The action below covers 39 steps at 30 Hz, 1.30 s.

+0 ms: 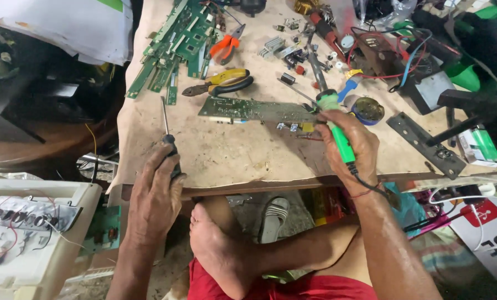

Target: Soldering and desoldering electronic components on a circuit board using a soldering iron and a screwdriver.

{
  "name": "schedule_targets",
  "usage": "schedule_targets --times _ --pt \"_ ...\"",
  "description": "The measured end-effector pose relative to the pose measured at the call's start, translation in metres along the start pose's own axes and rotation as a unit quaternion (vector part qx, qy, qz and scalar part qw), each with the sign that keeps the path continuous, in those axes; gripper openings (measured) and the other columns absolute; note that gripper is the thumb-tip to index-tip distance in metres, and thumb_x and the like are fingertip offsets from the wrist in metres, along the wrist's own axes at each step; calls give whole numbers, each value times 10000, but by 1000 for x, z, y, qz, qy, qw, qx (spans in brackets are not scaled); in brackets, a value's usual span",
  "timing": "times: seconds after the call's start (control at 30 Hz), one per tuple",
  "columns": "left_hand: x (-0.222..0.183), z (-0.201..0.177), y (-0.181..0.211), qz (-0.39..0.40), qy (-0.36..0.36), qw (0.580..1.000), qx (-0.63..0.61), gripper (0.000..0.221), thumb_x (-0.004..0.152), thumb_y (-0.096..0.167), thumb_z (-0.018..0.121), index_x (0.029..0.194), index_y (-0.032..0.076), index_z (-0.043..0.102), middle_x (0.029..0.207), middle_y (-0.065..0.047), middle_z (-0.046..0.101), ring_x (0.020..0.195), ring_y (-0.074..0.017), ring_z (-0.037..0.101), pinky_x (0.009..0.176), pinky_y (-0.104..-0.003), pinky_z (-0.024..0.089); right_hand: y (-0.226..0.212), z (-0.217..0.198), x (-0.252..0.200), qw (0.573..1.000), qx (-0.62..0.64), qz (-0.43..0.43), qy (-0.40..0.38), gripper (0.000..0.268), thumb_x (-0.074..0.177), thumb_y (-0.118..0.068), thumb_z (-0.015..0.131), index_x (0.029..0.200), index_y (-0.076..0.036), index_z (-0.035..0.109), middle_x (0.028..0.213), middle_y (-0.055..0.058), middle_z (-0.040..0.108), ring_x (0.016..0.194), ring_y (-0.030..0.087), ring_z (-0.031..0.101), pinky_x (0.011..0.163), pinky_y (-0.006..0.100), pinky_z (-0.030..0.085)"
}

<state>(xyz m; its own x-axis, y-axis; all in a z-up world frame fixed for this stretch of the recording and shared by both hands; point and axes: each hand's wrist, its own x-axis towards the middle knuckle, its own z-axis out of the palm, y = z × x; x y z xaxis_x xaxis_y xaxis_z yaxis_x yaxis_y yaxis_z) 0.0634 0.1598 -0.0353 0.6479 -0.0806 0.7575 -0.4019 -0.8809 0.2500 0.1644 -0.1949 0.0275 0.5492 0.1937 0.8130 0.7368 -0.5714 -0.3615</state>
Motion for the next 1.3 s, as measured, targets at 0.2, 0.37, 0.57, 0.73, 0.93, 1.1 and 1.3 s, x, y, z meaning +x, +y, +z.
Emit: schedule_targets --times 0.2,0.37,0.57,0.73,0.93,1.1,1.3 --pt "14 -14 8 -49 99 991 -72 373 1066 312 497 1310 54 610 1341 -139 651 1146 -328 695 913 -401 584 12 5 25 996 66 40 52 250 959 4 840 1185 -47 745 987 150 766 979 301 746 930 442 569" --pt "24 -29 28 -77 172 966 -177 399 1140 331 383 1236 -29 525 1266 -287 633 1195 -371 668 958 -451 647 7 8 44 998 43 46 21 238 1065 -16 759 1262 -78 641 1231 128 692 1154 248 684 1001 383 546" --pt "45 -43 54 -200 236 902 -302 517 1113 445 417 1211 -53 515 1197 -281 653 1140 -331 684 789 -341 636 15 11 55 999 22 31 1 282 1107 -111 699 1360 -123 577 1388 152 611 1360 414 583 1116 554 574" --pt "67 -54 65 -228 270 874 -334 527 1106 493 435 1177 -22 518 1150 -258 656 811 -248 640 704 -277 551 18 11 52 999 31 25 6 259 1096 -84 714 1328 -84 598 1362 176 626 1344 398 596 1123 531 557" --pt "94 -72 81 -200 278 894 -290 607 1111 503 394 1194 -83 528 1120 -266 658 913 -292 689 675 -303 608 9 5 47 998 34 39 -26 274 1105 -91 684 1353 -119 570 1368 152 602 1318 415 600 1148 583 575" --pt "97 -74 85 -186 242 899 -314 612 1097 496 386 1180 -93 529 1122 -267 650 931 -298 705 677 -303 624 10 -1 37 998 4 55 -22 253 1078 -101 740 1310 -94 638 1264 158 703 1161 318 722 998 465 610" --pt "87 -75 86 -163 202 924 -280 614 1094 480 351 1170 -94 555 1078 -243 663 981 -269 667 673 -303 656 5 -3 28 999 17 40 -20 243 1064 -31 722 1293 -34 638 1300 207 658 1237 366 678 1099 480 603"
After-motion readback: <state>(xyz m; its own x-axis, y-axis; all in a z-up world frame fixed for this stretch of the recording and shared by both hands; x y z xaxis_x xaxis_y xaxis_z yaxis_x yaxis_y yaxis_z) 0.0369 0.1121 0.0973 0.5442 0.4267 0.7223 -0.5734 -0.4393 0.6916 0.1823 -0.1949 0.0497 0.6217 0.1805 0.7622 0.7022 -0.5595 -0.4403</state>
